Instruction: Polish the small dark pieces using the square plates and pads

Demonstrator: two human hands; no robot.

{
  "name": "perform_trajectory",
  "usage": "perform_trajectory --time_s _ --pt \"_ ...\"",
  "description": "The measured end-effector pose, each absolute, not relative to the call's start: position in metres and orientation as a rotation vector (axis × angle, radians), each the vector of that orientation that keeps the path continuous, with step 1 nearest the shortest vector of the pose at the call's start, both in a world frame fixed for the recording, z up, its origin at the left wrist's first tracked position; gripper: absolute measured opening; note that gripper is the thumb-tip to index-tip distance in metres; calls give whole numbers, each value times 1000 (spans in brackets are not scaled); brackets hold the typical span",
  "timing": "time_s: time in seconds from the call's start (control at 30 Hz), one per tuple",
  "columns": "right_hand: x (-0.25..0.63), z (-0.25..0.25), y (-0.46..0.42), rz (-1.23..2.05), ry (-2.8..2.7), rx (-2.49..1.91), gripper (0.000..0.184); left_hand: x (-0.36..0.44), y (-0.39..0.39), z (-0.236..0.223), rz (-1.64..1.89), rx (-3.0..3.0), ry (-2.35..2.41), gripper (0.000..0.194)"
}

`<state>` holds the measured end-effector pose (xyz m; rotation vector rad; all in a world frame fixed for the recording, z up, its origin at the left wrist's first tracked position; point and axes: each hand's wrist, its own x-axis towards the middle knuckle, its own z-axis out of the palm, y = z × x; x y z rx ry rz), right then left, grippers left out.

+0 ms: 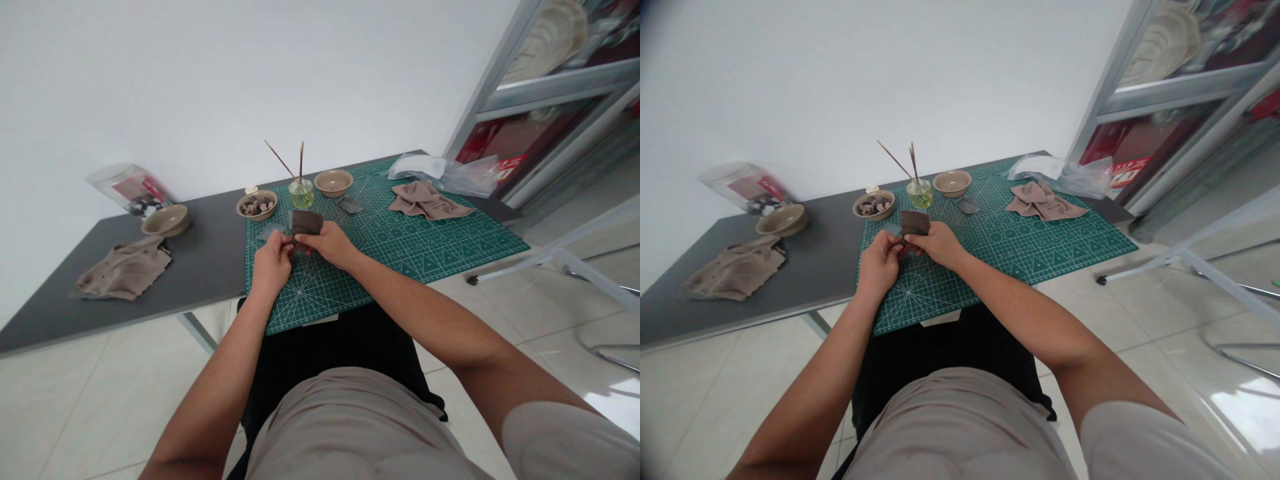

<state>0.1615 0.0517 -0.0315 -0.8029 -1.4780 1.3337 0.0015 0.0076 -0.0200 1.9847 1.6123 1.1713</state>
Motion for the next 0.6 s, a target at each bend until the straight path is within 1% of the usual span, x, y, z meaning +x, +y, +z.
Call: perform_trajectory --time_s 0.17,0.37,0.47,0.6 --pt "163 -30 53 1422 -1468 -753 23 -1 12 -27 1239 1858 1558 7" --pt "161 -30 51 1457 -1421 -806 19 2 6 -18 1166 2000 1655 10" --pt "160 -30 51 1459 -1390 -864 21 6 3 -15 1132 2079 1693 12" --pt "160 -26 51 1523 -1228 -836 23 6 3 -17 1189 2009 1750 12"
